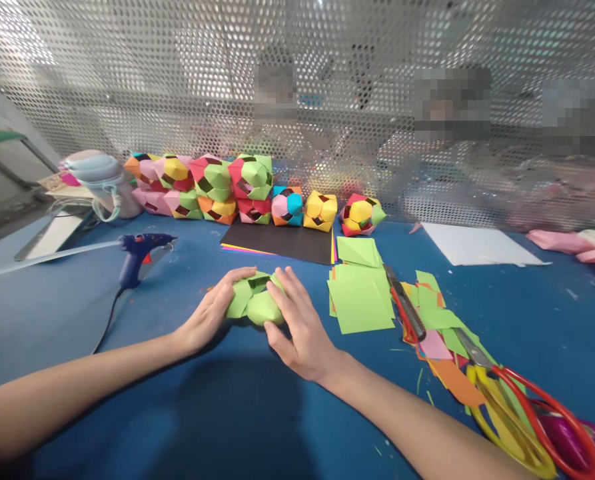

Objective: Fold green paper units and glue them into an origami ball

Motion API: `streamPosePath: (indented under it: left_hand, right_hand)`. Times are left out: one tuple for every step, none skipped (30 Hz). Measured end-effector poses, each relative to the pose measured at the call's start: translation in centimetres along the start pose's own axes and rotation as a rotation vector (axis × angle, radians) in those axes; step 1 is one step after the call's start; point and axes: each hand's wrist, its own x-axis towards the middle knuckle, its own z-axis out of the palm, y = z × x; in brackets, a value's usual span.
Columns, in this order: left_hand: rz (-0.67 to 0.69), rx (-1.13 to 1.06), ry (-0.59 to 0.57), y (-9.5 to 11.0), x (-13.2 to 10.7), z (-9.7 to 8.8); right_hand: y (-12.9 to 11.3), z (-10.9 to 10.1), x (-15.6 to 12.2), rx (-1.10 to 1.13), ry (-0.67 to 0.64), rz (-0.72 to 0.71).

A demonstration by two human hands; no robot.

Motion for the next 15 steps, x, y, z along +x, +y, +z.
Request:
streamPosePath:
  left_hand:
    - [0.009, 0.004, 0.006, -0.03, -0.01, 0.03]
    - [0.016, 0.007, 0.008, -0.04, -0.02, 0.05]
    - [0.02, 0.007, 0.009, -0.03, -0.03, 0.08]
    - [0.022, 0.006, 0.009, 0.0, -0.03, 0.11]
    - [0.022, 0.003, 0.006, 0.05, -0.03, 0.15]
    - [0.022, 0.002, 0.004, 0.1, -0.03, 0.2]
    - [0.023, 0.002, 0.003, 0.14, -0.02, 0.25]
    - [0.022, 0.004, 0.003, 0.17, -0.01, 0.31]
    - [0.02, 0.008, 0.004, 0.18, 0.01, 0.36]
    - [0.016, 0.014, 0.005, 0.17, 0.03, 0.4]
    - [0.011, 0.02, 0.008, 0.15, 0.06, 0.44]
    - [0.006, 0.026, 0.011, 0.12, 0.09, 0.46]
    - [0.004, 0.029, 0.013, 0.1, 0.12, 0.47]
    - [0.004, 0.03, 0.014, 0.07, 0.15, 0.46]
    - [0.007, 0.03, 0.015, 0.06, 0.17, 0.44]
  right_hand:
    - [0.0, 0.01, 0.03, 0.0, 0.001, -0.001]
    - [0.0, 0.02, 0.06, -0.001, 0.002, -0.003]
    - [0.0, 0.03, 0.08, -0.001, 0.002, -0.007]
    - [0.01, 0.06, 0.1, 0.0, 0.003, -0.011]
    - [0.01, 0.12, 0.11, 0.002, 0.003, -0.016]
    - [0.01, 0.2, 0.12, 0.003, 0.001, -0.021]
    - [0.02, 0.29, 0.11, 0.002, -0.002, -0.025]
    - [0.03, 0.4, 0.1, 0.0, -0.006, -0.028]
    - [0.04, 0.51, 0.09, -0.003, -0.01, -0.029]
    - [0.05, 0.6, 0.08, -0.006, -0.014, -0.029]
    - [0.07, 0.66, 0.08, -0.009, -0.017, -0.027]
    - [0.08, 0.69, 0.08, -0.011, -0.019, -0.024]
    - [0.1, 0.69, 0.09, -0.011, -0.019, -0.023]
    - [0.11, 0.66, 0.11, -0.011, -0.02, -0.022]
    - [0.12, 0.61, 0.12, -0.011, -0.022, -0.022]
